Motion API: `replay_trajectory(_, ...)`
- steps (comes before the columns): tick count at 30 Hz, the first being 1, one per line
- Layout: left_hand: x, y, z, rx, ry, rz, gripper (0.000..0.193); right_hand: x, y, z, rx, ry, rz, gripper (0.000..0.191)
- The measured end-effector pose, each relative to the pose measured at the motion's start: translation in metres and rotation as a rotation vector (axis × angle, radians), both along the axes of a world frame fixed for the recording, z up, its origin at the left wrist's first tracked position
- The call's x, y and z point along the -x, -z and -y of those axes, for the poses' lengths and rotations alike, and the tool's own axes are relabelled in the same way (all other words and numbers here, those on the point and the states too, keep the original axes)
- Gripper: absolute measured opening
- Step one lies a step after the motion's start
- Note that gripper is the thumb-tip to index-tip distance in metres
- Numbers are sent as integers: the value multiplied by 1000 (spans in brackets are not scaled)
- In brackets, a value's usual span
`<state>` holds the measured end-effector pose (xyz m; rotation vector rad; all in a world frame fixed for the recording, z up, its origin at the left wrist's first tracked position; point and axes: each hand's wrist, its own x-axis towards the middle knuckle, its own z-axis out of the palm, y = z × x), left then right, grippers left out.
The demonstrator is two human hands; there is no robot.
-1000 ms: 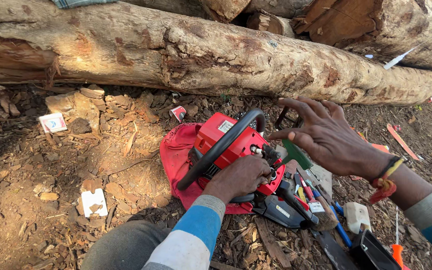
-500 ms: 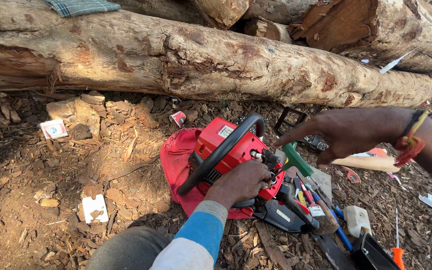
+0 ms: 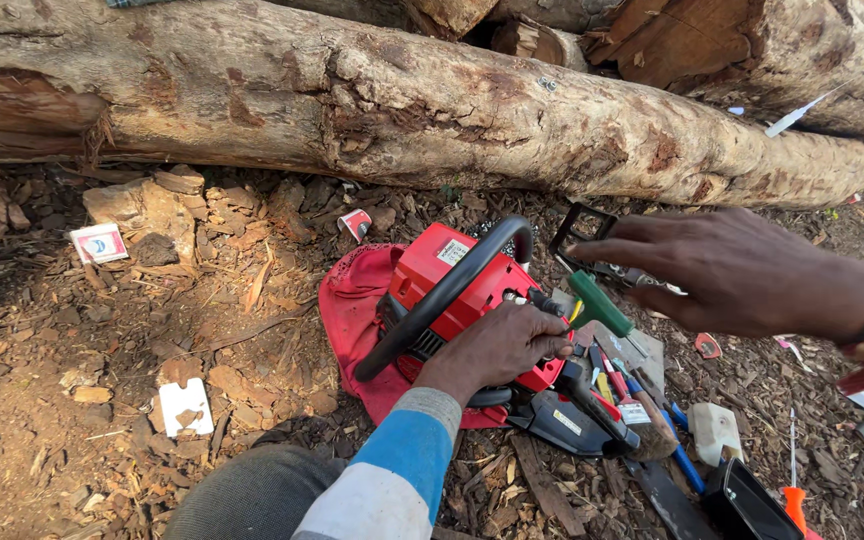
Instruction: The person is repairing a red chainsaw placed on a red cloth on the ground. They use a screwdriver to tighten screws on the chainsaw's engine housing and handle various small components and tools scattered around.
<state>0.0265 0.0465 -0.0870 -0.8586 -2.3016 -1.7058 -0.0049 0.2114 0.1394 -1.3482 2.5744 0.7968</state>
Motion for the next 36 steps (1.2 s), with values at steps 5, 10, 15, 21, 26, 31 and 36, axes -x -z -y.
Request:
replay_trajectory(5,4,-1,2,62,8,-27,29,4,4,7,144,-760,-58,52)
replay_trajectory(10,0,0,6,42,71,-15,29,-17,20,32,-354,81,-58,66)
replay_trajectory(15,1,1,6,130,51,-48,29,-19,14,42,-393,313,-193,59)
replay_trajectory(21,6,6,5,99,41,-27,25,3,-2,17,-264,-882,-293,84)
replay_trajectory(26,9,11,2,66,68,-65,24,3,9,17,-397,-543,-13,60)
replay_trajectory(31,6,9,5,179,30,-93,25,-3,36,33,-268,396,1,74)
replay_trajectory(36,2,2,7,176,36,-12,25,-3,17,23,-192,235,-89,58)
